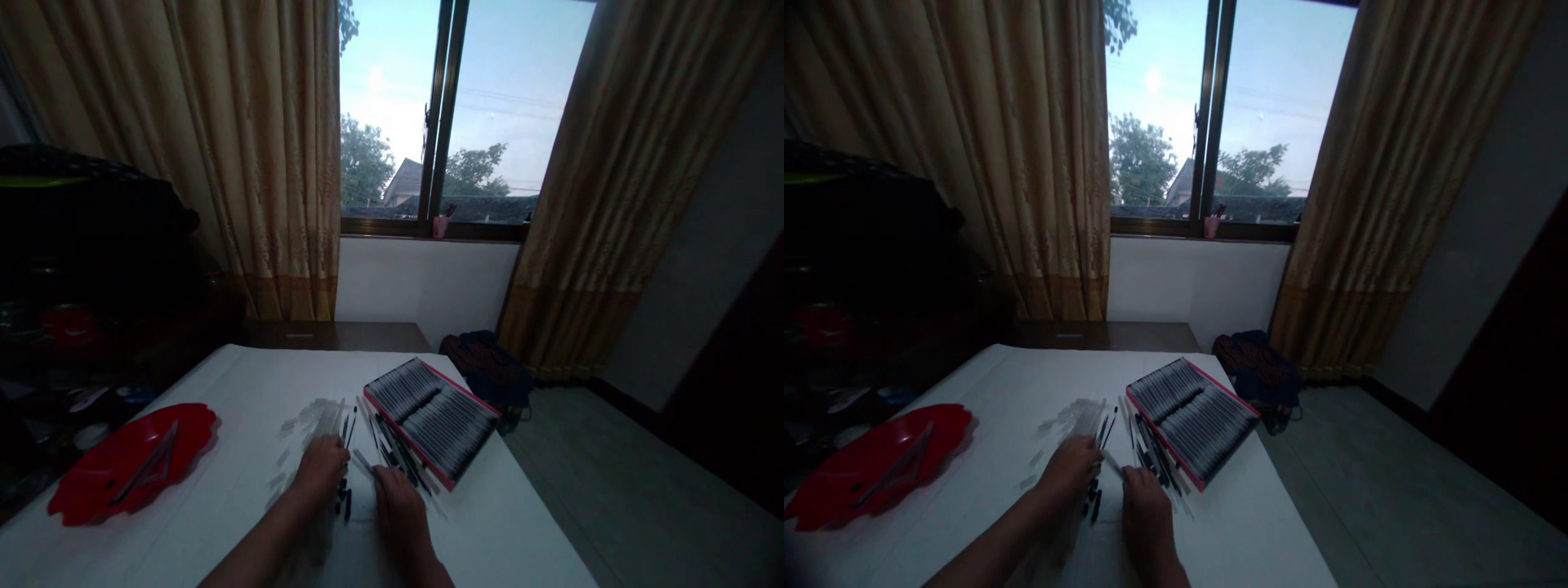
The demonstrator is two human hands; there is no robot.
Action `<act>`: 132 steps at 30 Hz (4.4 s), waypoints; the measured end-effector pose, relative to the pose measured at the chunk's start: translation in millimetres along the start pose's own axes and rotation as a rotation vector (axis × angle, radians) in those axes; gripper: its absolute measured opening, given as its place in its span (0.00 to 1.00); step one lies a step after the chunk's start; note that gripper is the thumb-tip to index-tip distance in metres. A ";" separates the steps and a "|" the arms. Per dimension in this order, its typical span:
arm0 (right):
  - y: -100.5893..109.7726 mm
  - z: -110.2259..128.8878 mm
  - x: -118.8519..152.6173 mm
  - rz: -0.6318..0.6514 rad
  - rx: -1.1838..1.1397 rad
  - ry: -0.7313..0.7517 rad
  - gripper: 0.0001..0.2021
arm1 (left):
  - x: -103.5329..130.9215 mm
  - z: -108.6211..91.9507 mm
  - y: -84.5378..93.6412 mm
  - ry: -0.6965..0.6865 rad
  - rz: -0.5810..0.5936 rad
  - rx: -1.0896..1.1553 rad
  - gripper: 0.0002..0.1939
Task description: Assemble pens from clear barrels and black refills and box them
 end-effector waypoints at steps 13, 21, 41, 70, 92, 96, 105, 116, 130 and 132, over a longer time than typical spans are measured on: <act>4.1 3.9 -2.3 -0.001 -0.020 0.042 0.13 | 4.9 21.0 -5.0 0.171 -0.012 0.552 0.14; 4.5 6.1 -2.3 0.039 0.007 0.050 0.13 | 8.7 27.2 -6.2 0.215 0.034 0.845 0.22; 5.8 9.2 -5.6 0.171 0.102 0.026 0.17 | 18.6 19.7 19.2 0.014 0.004 0.382 0.15; 8.6 -0.6 -1.4 0.029 -0.333 -0.050 0.09 | 23.2 27.8 19.5 0.049 0.062 0.302 0.16; 7.0 0.0 1.8 0.086 -0.346 -0.095 0.12 | 28.1 34.6 20.5 0.136 0.022 0.453 0.16; 8.5 0.4 1.6 0.083 -0.343 -0.119 0.06 | 27.9 37.6 19.1 0.152 0.016 0.479 0.17; 10.9 1.6 -0.2 0.051 -0.325 -0.055 0.11 | 29.2 44.6 17.3 0.177 0.017 0.547 0.19; 6.2 -1.0 1.4 0.104 -0.362 -0.075 0.11 | 28.1 51.5 14.4 0.178 0.006 0.586 0.20; -2.8 -20.2 -0.5 0.099 -1.059 -0.616 0.15 | 35.2 67.1 10.2 0.266 0.054 0.652 0.24; -6.0 -19.1 -1.1 0.095 -1.163 -0.704 0.17 | 35.5 66.1 6.4 0.251 0.062 0.637 0.23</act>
Point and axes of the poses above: each hand's wrist, its own x-axis away from the middle knuckle, its own y-axis out of the back of the hand, z = x × y, the point moved 4 cm from there along -x, towards the middle knuckle, and after that the axes turned 7 degrees about y, right-handed, at the moved point
